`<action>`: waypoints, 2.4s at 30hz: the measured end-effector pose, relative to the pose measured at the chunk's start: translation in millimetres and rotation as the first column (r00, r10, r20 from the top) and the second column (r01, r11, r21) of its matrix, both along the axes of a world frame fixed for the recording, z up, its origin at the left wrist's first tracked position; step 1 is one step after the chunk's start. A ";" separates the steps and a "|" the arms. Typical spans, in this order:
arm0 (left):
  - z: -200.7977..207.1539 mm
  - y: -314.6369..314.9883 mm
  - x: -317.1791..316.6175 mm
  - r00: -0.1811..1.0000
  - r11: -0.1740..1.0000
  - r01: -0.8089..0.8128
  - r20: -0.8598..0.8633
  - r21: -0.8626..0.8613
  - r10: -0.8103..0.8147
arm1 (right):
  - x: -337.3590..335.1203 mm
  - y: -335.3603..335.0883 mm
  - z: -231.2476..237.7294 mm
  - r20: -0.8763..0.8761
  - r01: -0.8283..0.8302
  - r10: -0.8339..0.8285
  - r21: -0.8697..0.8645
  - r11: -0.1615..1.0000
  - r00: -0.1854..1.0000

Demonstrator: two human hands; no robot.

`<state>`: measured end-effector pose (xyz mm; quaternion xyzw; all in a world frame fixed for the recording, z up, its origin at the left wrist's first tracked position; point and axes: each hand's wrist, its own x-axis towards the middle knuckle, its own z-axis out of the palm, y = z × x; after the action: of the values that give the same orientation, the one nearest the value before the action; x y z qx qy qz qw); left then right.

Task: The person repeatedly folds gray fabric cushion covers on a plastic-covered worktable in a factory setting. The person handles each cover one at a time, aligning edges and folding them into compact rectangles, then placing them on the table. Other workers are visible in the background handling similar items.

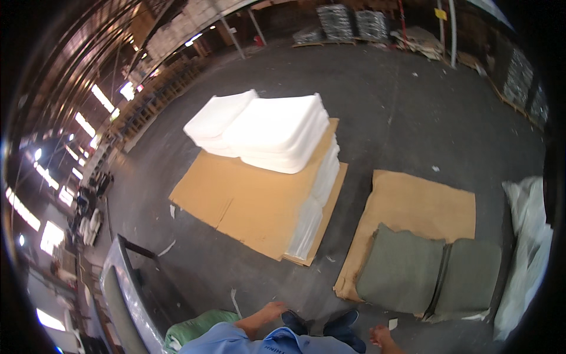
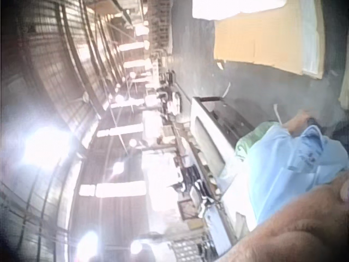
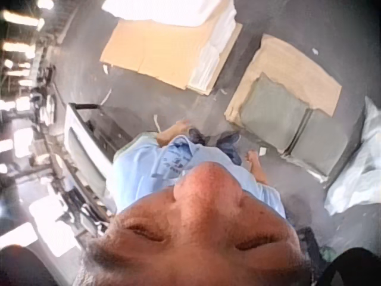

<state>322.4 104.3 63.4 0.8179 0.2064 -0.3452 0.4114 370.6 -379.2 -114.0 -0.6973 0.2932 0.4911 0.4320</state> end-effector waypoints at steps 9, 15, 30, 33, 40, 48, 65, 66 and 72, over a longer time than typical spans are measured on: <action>-0.3 128.0 -183.8 0.935 0.961 -0.272 0.250 0.044 0.253 | 146.8 115.6 125.2 0.350 0.428 -0.481 0.220 0.876 0.804; 0.1 197.0 -268.2 0.615 0.621 -0.784 -0.171 -0.026 0.770 | 156.4 305.9 184.9 0.133 0.313 -0.479 0.601 0.735 0.868; 1.4 366.0 -220.7 0.324 0.309 -0.943 -0.134 -0.119 0.937 | 312.5 643.4 308.4 0.190 0.018 -0.378 0.876 0.483 0.906; 5.6 411.1 -167.7 0.310 0.292 -0.945 -0.120 -0.145 0.943 | 357.2 709.2 317.6 0.148 0.074 -0.444 0.893 0.444 0.884; 20.8 510.6 -76.8 0.353 0.334 -0.919 -0.063 -0.208 0.933 | 451.7 830.0 306.6 -0.061 0.455 -0.713 0.808 0.375 0.698; 25.5 591.2 -28.3 0.389 0.372 -0.897 -0.025 -0.239 0.921 | 501.9 886.6 309.6 -0.135 0.695 -0.875 0.668 0.266 0.466; 30.0 649.9 24.3 0.470 0.451 -0.851 -0.006 -0.271 0.883 | 547.8 907.7 374.7 -0.043 0.447 -0.950 0.888 0.105 0.309; 29.2 651.2 27.9 0.477 0.457 -0.847 -0.007 -0.272 0.879 | 547.8 911.2 371.9 -0.079 0.401 -0.958 0.915 0.039 0.274; 35.2 659.2 54.3 0.525 0.501 -0.822 -0.020 -0.270 0.851 | 528.0 914.8 320.3 -0.204 0.467 -0.964 0.878 -0.104 0.168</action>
<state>376.6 763.5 98.6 0.5762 0.5077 -0.0777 0.6358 898.6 535.6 206.3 -0.1903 0.2452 -0.0071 0.9506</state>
